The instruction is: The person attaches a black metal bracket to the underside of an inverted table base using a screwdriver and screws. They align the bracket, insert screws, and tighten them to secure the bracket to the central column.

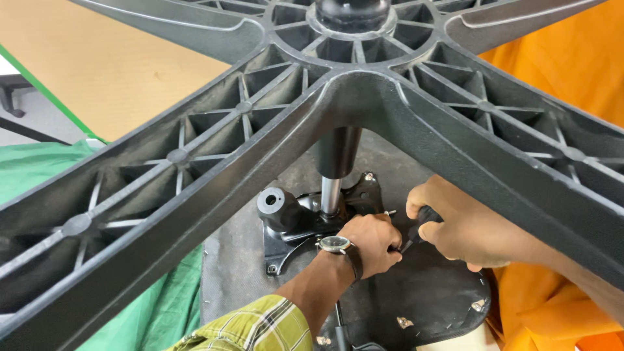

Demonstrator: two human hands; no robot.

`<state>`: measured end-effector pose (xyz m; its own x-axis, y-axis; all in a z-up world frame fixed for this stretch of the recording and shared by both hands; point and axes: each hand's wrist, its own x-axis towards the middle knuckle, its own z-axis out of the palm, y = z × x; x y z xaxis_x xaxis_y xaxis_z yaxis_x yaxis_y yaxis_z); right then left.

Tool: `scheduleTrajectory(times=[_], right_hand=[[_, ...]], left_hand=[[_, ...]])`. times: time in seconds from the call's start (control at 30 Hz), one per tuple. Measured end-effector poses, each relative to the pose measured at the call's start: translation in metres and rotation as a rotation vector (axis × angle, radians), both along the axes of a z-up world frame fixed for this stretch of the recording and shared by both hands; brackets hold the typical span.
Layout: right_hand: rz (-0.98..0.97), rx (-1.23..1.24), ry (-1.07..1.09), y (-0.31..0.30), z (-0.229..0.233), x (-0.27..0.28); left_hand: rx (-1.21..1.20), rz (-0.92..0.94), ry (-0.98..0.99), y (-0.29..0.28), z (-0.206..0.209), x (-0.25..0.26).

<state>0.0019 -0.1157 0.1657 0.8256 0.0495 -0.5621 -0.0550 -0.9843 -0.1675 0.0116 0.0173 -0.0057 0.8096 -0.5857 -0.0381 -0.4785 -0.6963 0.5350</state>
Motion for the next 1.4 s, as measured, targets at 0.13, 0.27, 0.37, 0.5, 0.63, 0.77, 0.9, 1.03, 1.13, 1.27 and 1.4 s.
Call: scheduleTrajectory(times=[0.13, 0.27, 0.37, 0.5, 0.63, 0.77, 0.9, 1.03, 1.13, 1.27, 1.4], right_hand=[[0.041, -0.013, -0.01, 0.011, 0.005, 0.0], [0.054, -0.112, 0.034, 0.018, 0.014, 0.004], [0.047, -0.114, 0.033, 0.021, 0.016, 0.008], [0.122, -0.138, 0.057, 0.018, 0.006, 0.018], [0.201, -0.025, 0.021, 0.001, -0.02, 0.028], [0.433, 0.318, -0.299, -0.013, -0.05, 0.032], [0.036, 0.092, -0.046, -0.021, -0.054, 0.034], [0.062, 0.08, -0.095, -0.018, -0.048, 0.032], [0.06, 0.096, -0.101, -0.016, -0.051, 0.028], [0.186, 0.117, -0.151, -0.017, -0.05, 0.033], [0.085, 0.129, -0.093, -0.011, -0.039, 0.031]], left_hand=[[-0.02, 0.001, -0.071, 0.001, 0.0, -0.001], [0.008, 0.052, 0.022, -0.001, 0.0, 0.001], [-0.053, 0.048, 0.03, 0.001, -0.002, 0.004], [0.003, -0.016, 0.03, 0.003, -0.008, 0.011], [0.018, -0.063, -0.016, 0.006, -0.016, 0.016], [0.007, -0.087, -0.052, 0.008, -0.02, 0.019], [-0.009, -0.074, -0.03, 0.006, -0.024, 0.021], [-0.067, -0.025, -0.041, 0.006, -0.022, 0.024], [-0.105, 0.023, -0.036, 0.007, -0.016, 0.03], [-0.016, 0.004, 0.045, 0.009, -0.007, 0.032], [0.006, 0.01, 0.024, 0.006, -0.003, 0.033]])
